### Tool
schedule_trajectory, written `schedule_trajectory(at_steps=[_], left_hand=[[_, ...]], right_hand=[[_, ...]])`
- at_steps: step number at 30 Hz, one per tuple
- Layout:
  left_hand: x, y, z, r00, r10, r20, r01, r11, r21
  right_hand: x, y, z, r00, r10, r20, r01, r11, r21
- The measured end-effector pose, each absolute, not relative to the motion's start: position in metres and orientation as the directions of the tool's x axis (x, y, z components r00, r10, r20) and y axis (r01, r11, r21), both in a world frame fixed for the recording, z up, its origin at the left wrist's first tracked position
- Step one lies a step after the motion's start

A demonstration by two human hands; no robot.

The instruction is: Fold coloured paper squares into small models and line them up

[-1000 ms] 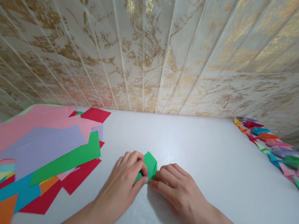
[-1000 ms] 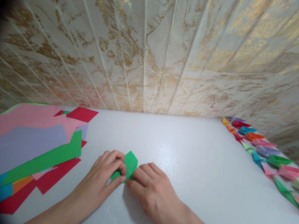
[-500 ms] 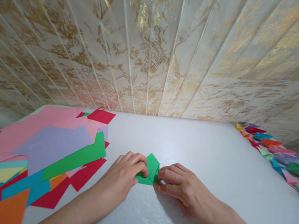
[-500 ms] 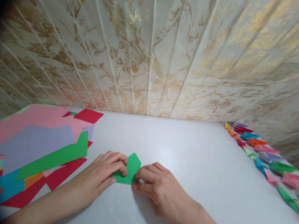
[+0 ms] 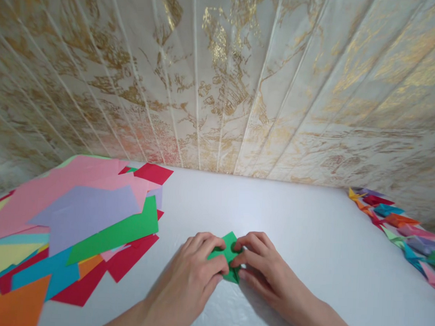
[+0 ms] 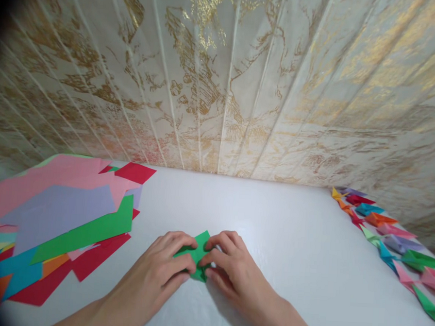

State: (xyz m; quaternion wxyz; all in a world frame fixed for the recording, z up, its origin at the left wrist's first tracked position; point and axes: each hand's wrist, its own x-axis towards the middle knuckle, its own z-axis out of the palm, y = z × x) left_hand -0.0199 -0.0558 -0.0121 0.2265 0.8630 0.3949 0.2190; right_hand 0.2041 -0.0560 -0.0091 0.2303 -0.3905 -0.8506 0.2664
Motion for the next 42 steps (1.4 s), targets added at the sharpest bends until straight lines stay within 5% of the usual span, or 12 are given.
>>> schedule_trajectory(at_steps=[9, 25, 34, 42], left_hand=[[-0.019, -0.056, -0.016, 0.604, 0.760, 0.242, 0.523, -0.606, 0.599], [-0.018, -0.065, -0.020, 0.612, 0.765, 0.199, 0.586, -0.608, 0.535], [-0.018, -0.062, -0.018, 0.606, 0.763, 0.227, 0.567, -0.614, 0.550], [-0.019, -0.062, -0.019, 0.625, 0.727, 0.284, 0.538, -0.665, 0.518]], right_hand=[[0.208, -0.052, -0.007, -0.555, 0.829, 0.074, 0.550, 0.432, -0.715], [0.210, -0.049, -0.012, -0.498, 0.860, 0.111, 0.470, 0.375, -0.799], [0.221, -0.045, -0.009, -0.567, 0.810, 0.150, 0.391, 0.424, -0.817], [0.224, -0.043, -0.017, -0.641, 0.730, 0.237, 0.435, 0.600, -0.672]])
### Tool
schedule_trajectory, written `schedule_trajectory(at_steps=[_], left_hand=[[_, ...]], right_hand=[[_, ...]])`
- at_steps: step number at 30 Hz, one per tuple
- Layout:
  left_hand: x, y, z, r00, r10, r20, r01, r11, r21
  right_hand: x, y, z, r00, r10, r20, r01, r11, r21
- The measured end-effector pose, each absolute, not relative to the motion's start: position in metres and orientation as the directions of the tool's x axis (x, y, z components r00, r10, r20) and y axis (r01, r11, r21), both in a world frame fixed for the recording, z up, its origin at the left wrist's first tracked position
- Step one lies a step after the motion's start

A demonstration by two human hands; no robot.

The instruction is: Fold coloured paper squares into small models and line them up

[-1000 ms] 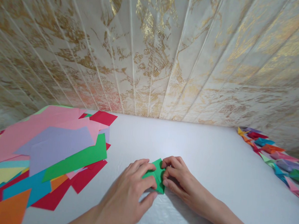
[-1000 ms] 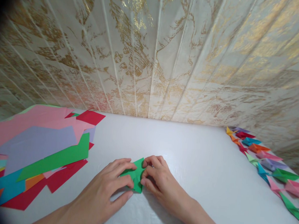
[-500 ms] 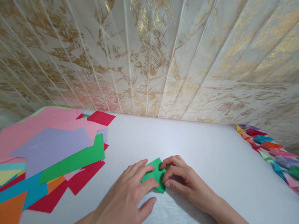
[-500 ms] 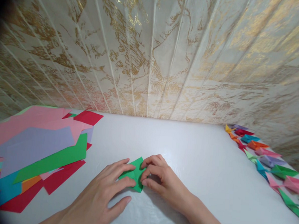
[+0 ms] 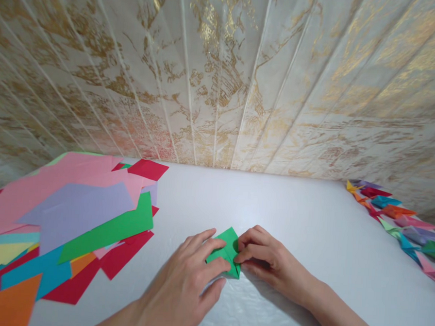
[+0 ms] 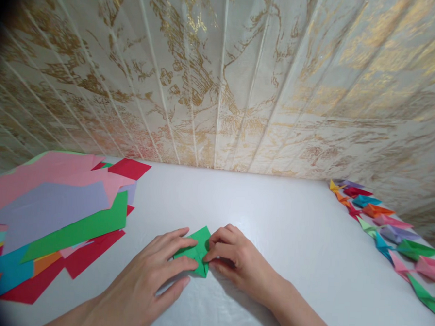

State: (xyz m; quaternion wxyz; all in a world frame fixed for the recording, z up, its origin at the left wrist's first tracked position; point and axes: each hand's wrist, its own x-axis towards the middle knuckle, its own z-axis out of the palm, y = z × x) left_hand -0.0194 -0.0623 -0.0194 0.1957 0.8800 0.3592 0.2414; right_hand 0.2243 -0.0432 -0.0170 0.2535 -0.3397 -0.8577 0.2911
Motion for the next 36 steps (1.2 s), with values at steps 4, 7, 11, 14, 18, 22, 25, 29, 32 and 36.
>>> schedule_trajectory(at_steps=[4, 7, 11, 14, 18, 22, 25, 29, 32, 36], left_hand=[[-0.019, -0.060, -0.018, 0.672, 0.662, 0.332, 0.491, -0.734, 0.470], [-0.020, -0.057, -0.014, 0.714, 0.628, 0.309, 0.469, -0.757, 0.455], [-0.022, -0.055, -0.011, 0.745, 0.607, 0.277, 0.452, -0.765, 0.458], [-0.022, -0.057, -0.011, 0.753, 0.600, 0.271, 0.457, -0.772, 0.442], [-0.023, -0.057, -0.011, 0.765, 0.583, 0.273, 0.451, -0.788, 0.420], [-0.023, -0.057, -0.009, 0.766, 0.579, 0.280, 0.449, -0.793, 0.410], [-0.023, -0.057, -0.007, 0.764, 0.580, 0.281, 0.450, -0.792, 0.412], [-0.023, -0.057, -0.005, 0.770, 0.587, 0.251, 0.457, -0.781, 0.425], [-0.023, -0.056, -0.002, 0.772, 0.593, 0.231, 0.461, -0.771, 0.439], [-0.023, -0.053, -0.003, 0.768, 0.602, 0.218, 0.454, -0.752, 0.479]], right_hand=[[0.223, -0.041, -0.020, -0.658, 0.697, 0.285, 0.405, 0.647, -0.646], [0.223, -0.041, -0.019, -0.662, 0.684, 0.308, 0.387, 0.663, -0.641], [0.222, -0.041, -0.016, -0.675, 0.675, 0.298, 0.403, 0.676, -0.617], [0.222, -0.042, -0.015, -0.682, 0.675, 0.280, 0.406, 0.669, -0.623], [0.224, -0.041, -0.015, -0.688, 0.675, 0.268, 0.396, 0.658, -0.640], [0.225, -0.041, -0.015, -0.689, 0.668, 0.282, 0.387, 0.668, -0.635], [0.225, -0.042, -0.015, -0.678, 0.677, 0.286, 0.392, 0.663, -0.638], [0.221, -0.045, -0.015, -0.662, 0.687, 0.298, 0.449, 0.683, -0.577], [0.218, -0.047, -0.016, -0.665, 0.683, 0.302, 0.467, 0.696, -0.546], [0.212, -0.051, -0.018, -0.667, 0.687, 0.289, 0.498, 0.699, -0.512]])
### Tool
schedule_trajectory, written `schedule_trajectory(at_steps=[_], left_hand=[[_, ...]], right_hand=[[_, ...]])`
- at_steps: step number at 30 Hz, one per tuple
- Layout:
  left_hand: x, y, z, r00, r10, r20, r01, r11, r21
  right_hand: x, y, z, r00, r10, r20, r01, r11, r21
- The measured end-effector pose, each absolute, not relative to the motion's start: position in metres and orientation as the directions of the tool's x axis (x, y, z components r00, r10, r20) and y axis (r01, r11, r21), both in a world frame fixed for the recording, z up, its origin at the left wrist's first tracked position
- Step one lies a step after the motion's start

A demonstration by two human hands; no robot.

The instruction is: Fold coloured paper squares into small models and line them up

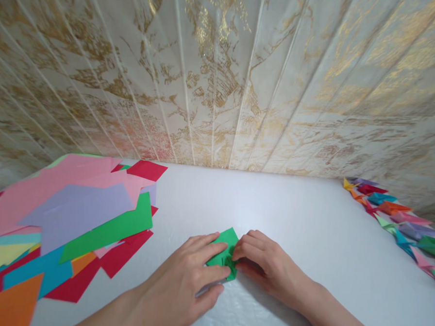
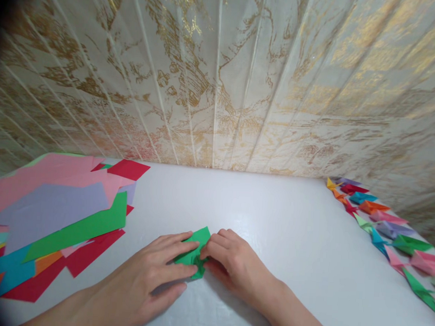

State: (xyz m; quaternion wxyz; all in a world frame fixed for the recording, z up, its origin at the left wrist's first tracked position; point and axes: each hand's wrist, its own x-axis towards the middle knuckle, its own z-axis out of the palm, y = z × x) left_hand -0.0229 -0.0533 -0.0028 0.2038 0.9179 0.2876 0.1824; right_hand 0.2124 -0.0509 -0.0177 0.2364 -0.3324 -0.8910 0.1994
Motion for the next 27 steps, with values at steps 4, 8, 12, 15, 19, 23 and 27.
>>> schedule_trajectory(at_steps=[4, 8, 12, 15, 19, 23, 27], left_hand=[[-0.022, -0.052, -0.015, 0.673, 0.697, 0.248, 0.466, -0.660, 0.589], [-0.020, -0.053, -0.027, 0.574, 0.784, 0.235, 0.481, -0.555, 0.679], [-0.014, -0.057, -0.026, 0.537, 0.802, 0.261, 0.482, -0.546, 0.685], [-0.008, -0.059, -0.022, 0.535, 0.796, 0.283, 0.503, -0.569, 0.650], [0.000, -0.061, -0.020, 0.520, 0.807, 0.280, 0.567, -0.572, 0.593], [0.006, -0.059, -0.017, 0.487, 0.842, 0.231, 0.616, -0.519, 0.593], [0.008, -0.058, -0.016, 0.457, 0.873, 0.171, 0.637, -0.455, 0.622]], right_hand=[[0.205, -0.054, -0.019, -0.673, 0.660, 0.334, 0.544, 0.748, -0.381], [0.199, -0.055, -0.020, -0.674, 0.621, 0.400, 0.559, 0.783, -0.274], [0.197, -0.054, -0.021, -0.648, 0.651, 0.397, 0.587, 0.758, -0.285], [0.197, -0.054, -0.022, -0.644, 0.658, 0.390, 0.590, 0.752, -0.294], [0.197, -0.053, -0.024, -0.648, 0.649, 0.399, 0.587, 0.759, -0.281], [0.196, -0.054, -0.024, -0.662, 0.642, 0.387, 0.585, 0.765, -0.270], [0.201, -0.055, -0.021, -0.704, 0.622, 0.343, 0.570, 0.783, -0.249]])
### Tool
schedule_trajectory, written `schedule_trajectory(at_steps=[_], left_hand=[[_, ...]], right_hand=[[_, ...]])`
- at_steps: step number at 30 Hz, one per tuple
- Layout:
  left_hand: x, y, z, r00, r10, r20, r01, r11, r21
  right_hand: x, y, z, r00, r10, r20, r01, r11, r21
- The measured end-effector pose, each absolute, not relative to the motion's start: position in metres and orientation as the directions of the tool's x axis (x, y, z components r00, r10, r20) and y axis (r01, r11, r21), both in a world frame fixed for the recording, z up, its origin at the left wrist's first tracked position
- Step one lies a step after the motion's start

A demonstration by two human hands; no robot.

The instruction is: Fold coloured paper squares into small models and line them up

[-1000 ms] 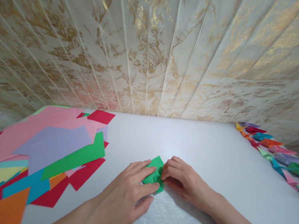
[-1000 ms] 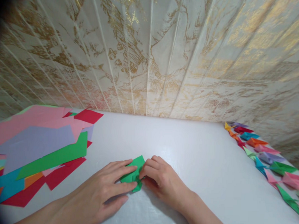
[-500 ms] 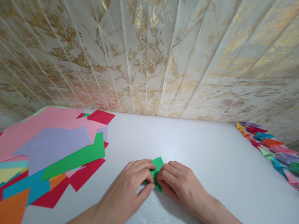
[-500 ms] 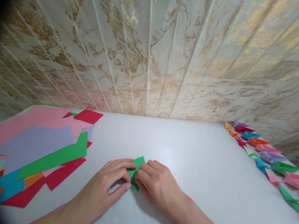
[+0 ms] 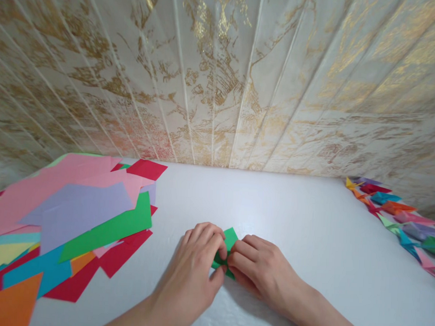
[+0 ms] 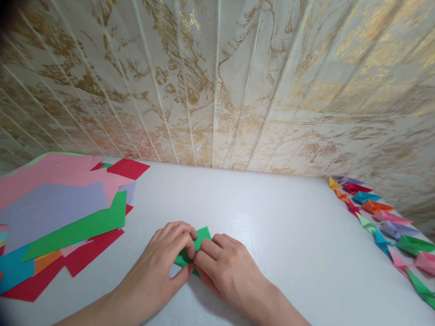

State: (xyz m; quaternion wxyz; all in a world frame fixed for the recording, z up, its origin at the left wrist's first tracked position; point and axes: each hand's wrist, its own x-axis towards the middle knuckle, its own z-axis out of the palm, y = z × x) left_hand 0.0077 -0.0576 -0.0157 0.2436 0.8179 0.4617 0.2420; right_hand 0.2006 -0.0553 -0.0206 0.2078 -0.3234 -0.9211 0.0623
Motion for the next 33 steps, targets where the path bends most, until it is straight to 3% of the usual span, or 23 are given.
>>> schedule_trajectory(at_steps=[7, 13, 15, 18, 21, 24, 28, 33], left_hand=[[-0.002, -0.061, -0.021, 0.454, 0.871, 0.188, 0.635, -0.464, 0.617], [-0.006, -0.062, -0.016, 0.454, 0.868, 0.203, 0.681, -0.485, 0.548], [-0.008, -0.064, -0.021, 0.481, 0.833, 0.275, 0.697, -0.553, 0.457], [-0.014, -0.074, -0.037, 0.607, 0.694, 0.387, 0.691, -0.702, 0.172], [-0.018, -0.088, -0.049, 0.711, 0.611, 0.348, 0.664, -0.746, -0.047], [-0.020, -0.098, -0.047, 0.745, 0.593, 0.304, 0.649, -0.750, -0.128], [-0.027, -0.102, -0.036, 0.752, 0.590, 0.292, 0.644, -0.752, -0.140], [-0.052, -0.096, -0.028, 0.665, 0.670, 0.331, 0.746, -0.624, -0.235]], right_hand=[[0.211, -0.058, -0.006, -0.792, 0.560, 0.243, 0.503, 0.824, -0.261], [0.205, -0.063, -0.003, -0.777, 0.590, 0.221, 0.536, 0.803, -0.260], [0.203, -0.066, -0.005, -0.757, 0.616, 0.219, 0.568, 0.785, -0.247], [0.199, -0.069, -0.009, -0.735, 0.633, 0.244, 0.589, 0.774, -0.234], [0.197, -0.071, -0.010, -0.727, 0.634, 0.264, 0.587, 0.773, -0.240], [0.197, -0.073, -0.009, -0.718, 0.641, 0.271, 0.583, 0.766, -0.271], [0.198, -0.073, -0.006, -0.716, 0.646, 0.264, 0.570, 0.759, -0.314], [0.200, -0.068, -0.005, -0.704, 0.665, 0.250, 0.549, 0.732, -0.404]])
